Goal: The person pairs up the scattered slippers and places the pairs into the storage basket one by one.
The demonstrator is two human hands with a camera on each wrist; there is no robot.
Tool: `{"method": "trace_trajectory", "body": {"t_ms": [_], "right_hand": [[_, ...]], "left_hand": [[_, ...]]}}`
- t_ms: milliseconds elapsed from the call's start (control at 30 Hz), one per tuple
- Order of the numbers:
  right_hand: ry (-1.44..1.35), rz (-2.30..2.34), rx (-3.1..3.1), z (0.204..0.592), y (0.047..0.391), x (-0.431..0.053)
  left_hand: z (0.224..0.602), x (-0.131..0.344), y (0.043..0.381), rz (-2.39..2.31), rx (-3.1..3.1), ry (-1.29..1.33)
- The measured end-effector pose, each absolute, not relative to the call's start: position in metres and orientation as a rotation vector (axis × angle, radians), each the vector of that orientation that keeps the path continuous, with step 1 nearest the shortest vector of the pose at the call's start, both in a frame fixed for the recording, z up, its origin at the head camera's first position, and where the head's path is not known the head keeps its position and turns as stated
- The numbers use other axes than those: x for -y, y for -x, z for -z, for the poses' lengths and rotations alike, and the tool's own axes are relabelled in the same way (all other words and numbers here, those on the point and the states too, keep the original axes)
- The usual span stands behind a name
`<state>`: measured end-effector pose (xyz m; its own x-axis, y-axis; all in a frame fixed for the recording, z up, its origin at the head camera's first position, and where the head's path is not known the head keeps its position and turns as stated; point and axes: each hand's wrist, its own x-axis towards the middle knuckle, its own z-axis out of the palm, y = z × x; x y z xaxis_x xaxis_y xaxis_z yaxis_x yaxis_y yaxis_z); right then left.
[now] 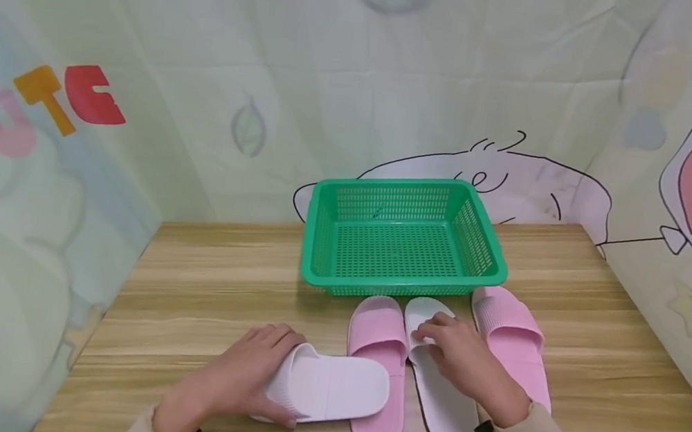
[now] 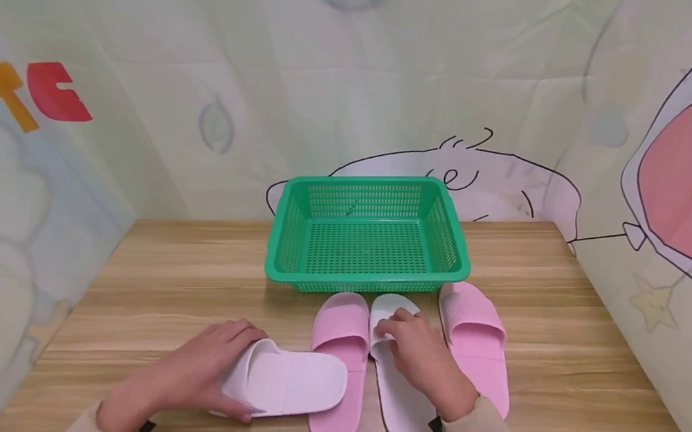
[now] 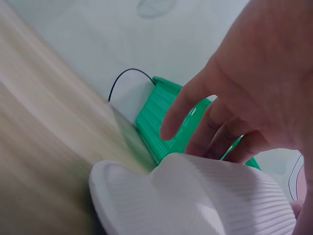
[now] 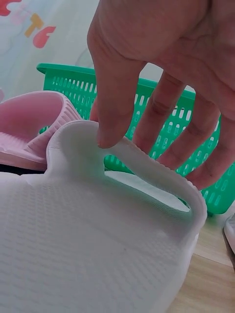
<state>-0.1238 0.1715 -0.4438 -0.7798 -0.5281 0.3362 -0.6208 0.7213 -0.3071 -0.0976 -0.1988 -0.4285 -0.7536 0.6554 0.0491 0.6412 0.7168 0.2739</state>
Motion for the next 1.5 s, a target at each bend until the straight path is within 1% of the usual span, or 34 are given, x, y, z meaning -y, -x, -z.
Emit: {"method": "trace_trajectory", "body": {"t_ms": [233,533,833,1233,1500], "right_hand": [[-0.931,-0.595,2.688,0.446,0.125,-0.173],[-0.885,-0.571,2.712,0.446,0.124,-0.173],[-0.929,-0.575,2.697,0.445,0.125,-0.175],[-1.036,-0.664,2.703,0.445,0.128,-0.188],[-1.019,-0.73,2.703,0.448,0.13,-0.194]], "left_hand": [[0.435,0.193,0.095,-0.454,-2.897,-1.097],[0.431,0.188,0.105,-0.54,-2.999,-1.079],[0.438,0.186,0.109,-0.594,-3.026,-0.963],[0.449,0.184,0.11,-0.657,-2.962,-0.926],[0.45,0.184,0.11,-0.624,-2.974,-0.931]]}}
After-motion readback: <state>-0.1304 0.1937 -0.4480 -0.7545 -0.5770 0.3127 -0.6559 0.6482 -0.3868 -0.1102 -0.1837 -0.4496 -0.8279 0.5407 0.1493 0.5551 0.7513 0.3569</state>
